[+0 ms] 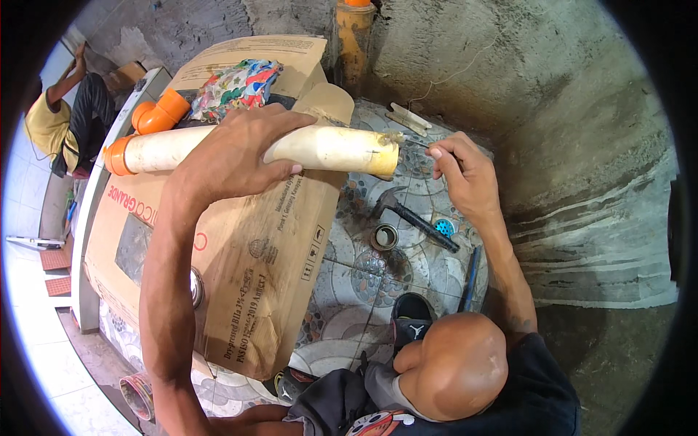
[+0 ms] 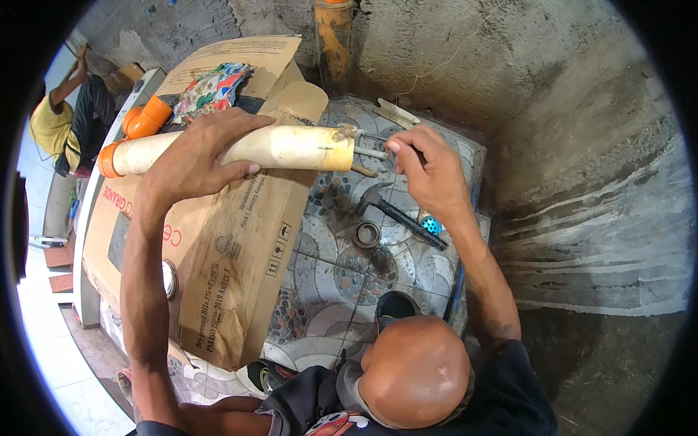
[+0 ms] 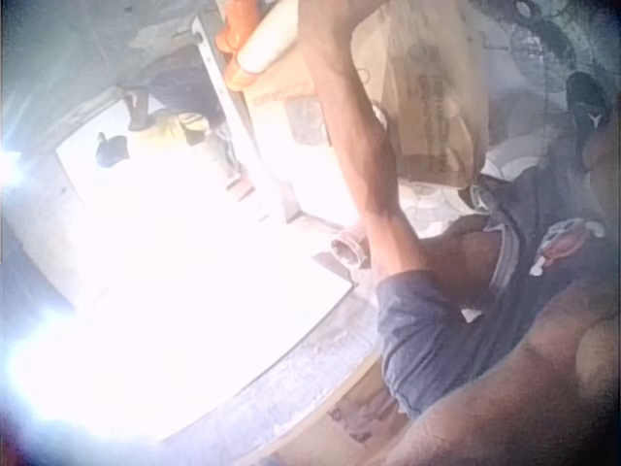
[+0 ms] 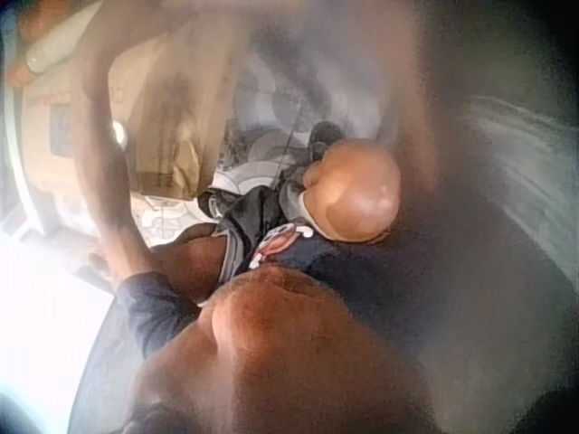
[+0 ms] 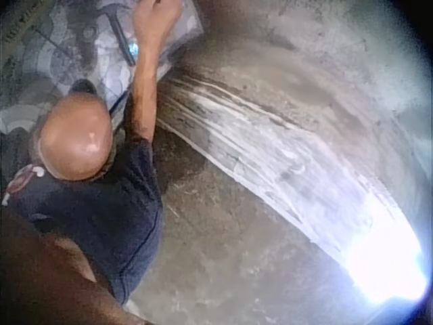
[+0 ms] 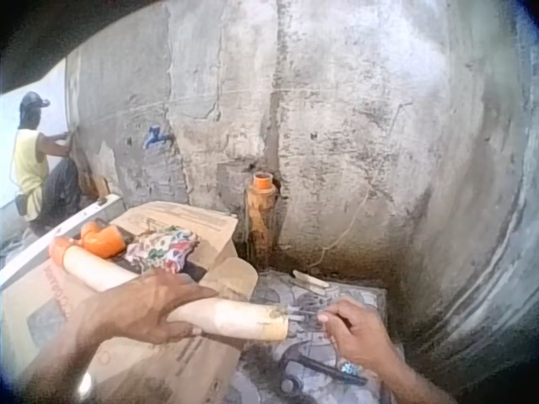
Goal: The person applies adhesive from a small can to the inside of an orange PVC elbow and the end of a beige PVC pipe, then slides the elbow onto the pipe and holds it in place.
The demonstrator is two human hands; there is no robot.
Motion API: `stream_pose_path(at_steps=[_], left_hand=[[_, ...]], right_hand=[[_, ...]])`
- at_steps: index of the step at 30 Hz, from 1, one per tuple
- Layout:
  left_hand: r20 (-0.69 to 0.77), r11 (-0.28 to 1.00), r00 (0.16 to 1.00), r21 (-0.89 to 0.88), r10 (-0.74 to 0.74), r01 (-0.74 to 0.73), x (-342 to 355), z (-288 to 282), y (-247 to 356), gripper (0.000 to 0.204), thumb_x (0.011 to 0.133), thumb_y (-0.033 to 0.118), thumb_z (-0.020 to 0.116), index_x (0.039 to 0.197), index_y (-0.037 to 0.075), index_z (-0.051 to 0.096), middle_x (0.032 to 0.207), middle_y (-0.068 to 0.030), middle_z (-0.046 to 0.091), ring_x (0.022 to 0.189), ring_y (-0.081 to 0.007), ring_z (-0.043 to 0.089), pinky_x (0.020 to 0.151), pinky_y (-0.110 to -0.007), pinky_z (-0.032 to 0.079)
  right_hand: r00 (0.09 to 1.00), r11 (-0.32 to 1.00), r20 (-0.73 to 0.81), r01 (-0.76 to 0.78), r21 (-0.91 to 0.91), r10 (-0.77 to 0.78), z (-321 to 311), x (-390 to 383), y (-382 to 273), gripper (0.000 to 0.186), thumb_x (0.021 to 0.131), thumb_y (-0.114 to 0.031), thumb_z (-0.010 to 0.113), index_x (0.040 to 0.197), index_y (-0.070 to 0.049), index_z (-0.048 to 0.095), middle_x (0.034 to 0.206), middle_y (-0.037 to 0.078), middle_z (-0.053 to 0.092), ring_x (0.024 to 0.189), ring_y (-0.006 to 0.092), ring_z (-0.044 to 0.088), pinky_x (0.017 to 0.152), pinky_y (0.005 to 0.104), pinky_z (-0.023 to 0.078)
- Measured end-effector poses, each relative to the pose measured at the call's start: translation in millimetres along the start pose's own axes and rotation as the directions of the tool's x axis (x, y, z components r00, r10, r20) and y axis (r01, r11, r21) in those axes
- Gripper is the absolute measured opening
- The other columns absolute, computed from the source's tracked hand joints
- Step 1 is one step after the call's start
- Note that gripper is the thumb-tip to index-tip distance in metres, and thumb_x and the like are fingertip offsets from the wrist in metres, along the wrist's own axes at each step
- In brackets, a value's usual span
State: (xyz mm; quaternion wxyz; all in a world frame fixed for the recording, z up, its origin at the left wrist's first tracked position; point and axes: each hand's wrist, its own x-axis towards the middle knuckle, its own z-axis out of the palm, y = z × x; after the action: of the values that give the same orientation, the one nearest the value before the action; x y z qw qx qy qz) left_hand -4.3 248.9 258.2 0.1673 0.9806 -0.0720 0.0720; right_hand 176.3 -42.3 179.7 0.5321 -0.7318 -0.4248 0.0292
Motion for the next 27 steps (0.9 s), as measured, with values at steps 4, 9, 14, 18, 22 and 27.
stream_pose_path(at_steps=[4,9,14,18,22,27], left_hand=[[-0.043,0.999,0.999,0.041,0.022,-0.021,-3.0,3.6,-1.9,0.059,0.079,0.019,0.079,0.131,0.000,0.061,0.112,-0.0203,0.067,0.106,-0.0402,0.062,0.097,-0.047,0.048],[-0.055,0.998,0.998,0.054,0.027,-0.024,-3.4,4.8,-1.0,0.058,0.078,0.019,0.078,0.131,0.001,0.061,0.113,-0.0187,0.067,0.107,-0.0389,0.062,0.097,-0.047,0.048],[-0.051,0.998,0.999,0.058,0.010,-0.007,-4.9,4.3,0.5,0.059,0.078,0.020,0.079,0.131,0.001,0.061,0.114,-0.0182,0.066,0.107,-0.0384,0.062,0.097,-0.046,0.048],[-0.047,0.998,0.999,0.054,-0.008,0.011,-5.2,4.0,1.9,0.059,0.078,0.020,0.079,0.131,0.002,0.061,0.114,-0.0178,0.066,0.107,-0.0382,0.063,0.097,-0.047,0.049],[-0.045,0.999,0.999,0.044,-0.009,0.011,-4.3,4.1,1.5,0.059,0.077,0.021,0.080,0.131,0.003,0.062,0.114,-0.0172,0.066,0.107,-0.0380,0.063,0.096,-0.047,0.049],[-0.030,0.999,1.000,0.039,-0.008,0.009,-3.3,2.1,2.4,0.059,0.077,0.020,0.079,0.131,0.003,0.061,0.113,-0.0176,0.066,0.106,-0.0390,0.063,0.095,-0.047,0.050]], right_hand=[[1.000,1.000,0.013,-0.010,-0.007,0.010,0.9,3.7,3.8,0.012,0.099,-0.008,0.065,0.098,0.003,0.069,0.086,0.007,0.060,0.068,0.0119,0.060,0.061,0.0275,0.048],[0.996,0.997,0.062,0.063,-0.049,-0.060,-6.8,11.8,5.9,0.012,0.099,-0.008,0.065,0.098,0.003,0.069,0.087,0.007,0.060,0.067,0.0126,0.060,0.061,0.0283,0.048],[0.963,0.942,0.190,0.235,-0.240,-0.192,-21.5,29.3,2.2,0.008,0.095,-0.006,0.067,0.099,-0.001,0.071,0.090,0.011,0.060,0.078,0.0236,0.063,0.068,0.0347,0.048],[0.942,0.904,0.244,0.301,-0.303,-0.231,-31.0,37.7,-14.3,0.008,0.094,-0.006,0.068,0.101,-0.002,0.071,0.091,0.012,0.059,0.082,0.0283,0.062,0.071,0.0376,0.048],[0.927,0.856,0.246,0.359,-0.373,-0.282,-32.1,36.8,-21.8,0.009,0.093,-0.006,0.070,0.100,-0.002,0.070,0.092,0.010,0.059,0.083,0.0292,0.063,0.073,0.0389,0.051],[0.916,0.827,0.197,0.400,-0.395,-0.349,-26.5,37.1,-20.2,0.009,0.091,-0.005,0.072,0.099,-0.002,0.069,0.094,0.010,0.059,0.086,0.0308,0.064,0.075,0.0396,0.052]])
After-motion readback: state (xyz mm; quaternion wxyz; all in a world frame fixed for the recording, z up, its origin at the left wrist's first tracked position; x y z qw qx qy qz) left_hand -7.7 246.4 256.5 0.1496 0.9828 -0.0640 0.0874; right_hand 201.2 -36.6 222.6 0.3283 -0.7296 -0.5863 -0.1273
